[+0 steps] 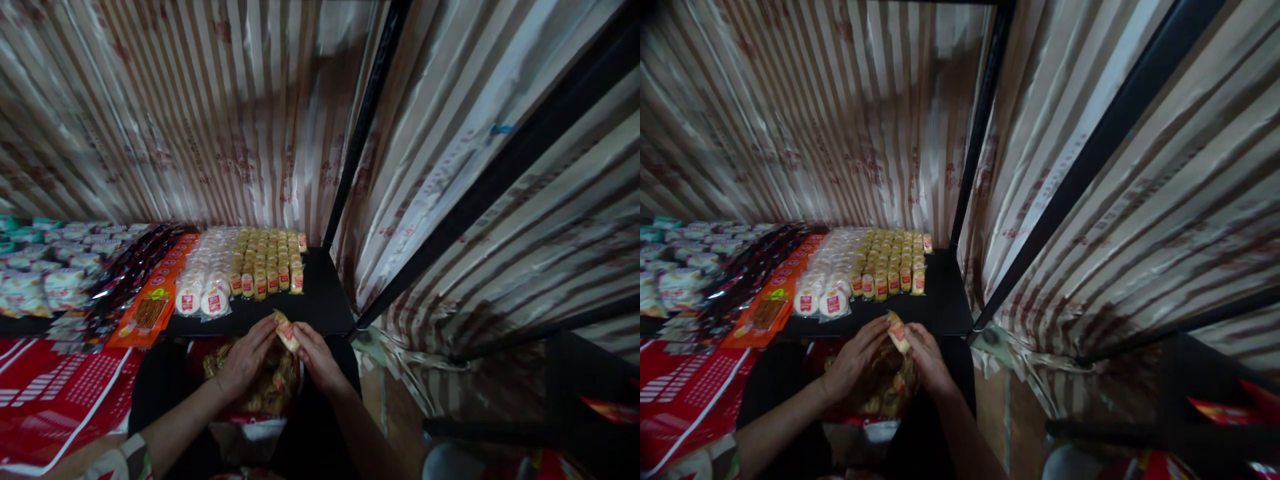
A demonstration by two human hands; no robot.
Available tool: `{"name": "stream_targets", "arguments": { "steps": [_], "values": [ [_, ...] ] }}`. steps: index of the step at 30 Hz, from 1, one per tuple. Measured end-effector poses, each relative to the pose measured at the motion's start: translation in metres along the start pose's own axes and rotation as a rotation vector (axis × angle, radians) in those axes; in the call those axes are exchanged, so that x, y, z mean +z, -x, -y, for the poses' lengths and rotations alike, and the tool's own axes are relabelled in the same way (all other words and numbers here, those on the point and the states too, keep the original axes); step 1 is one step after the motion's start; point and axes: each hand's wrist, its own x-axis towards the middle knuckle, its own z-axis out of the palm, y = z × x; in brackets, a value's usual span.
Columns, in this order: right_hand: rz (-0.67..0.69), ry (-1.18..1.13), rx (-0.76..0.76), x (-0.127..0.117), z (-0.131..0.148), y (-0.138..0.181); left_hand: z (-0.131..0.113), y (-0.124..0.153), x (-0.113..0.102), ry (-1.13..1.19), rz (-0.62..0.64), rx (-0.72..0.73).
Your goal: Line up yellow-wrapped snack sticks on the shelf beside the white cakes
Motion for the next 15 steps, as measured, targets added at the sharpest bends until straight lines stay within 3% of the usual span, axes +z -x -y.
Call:
{"name": "stream_targets", "arguments": {
  "steps": [9,15],
  "values": [
    [-0.108,0.193,-0.203,-0.029,0.029,-0.041,0.027,-0.063,0.012,-0.058,0.154,0.094],
    [-0.338,0.142,-0.351,-0.047,0.047,-0.089,0.046,-0.126,0.027,-0.157,0.253,0.156]
  ]
}}
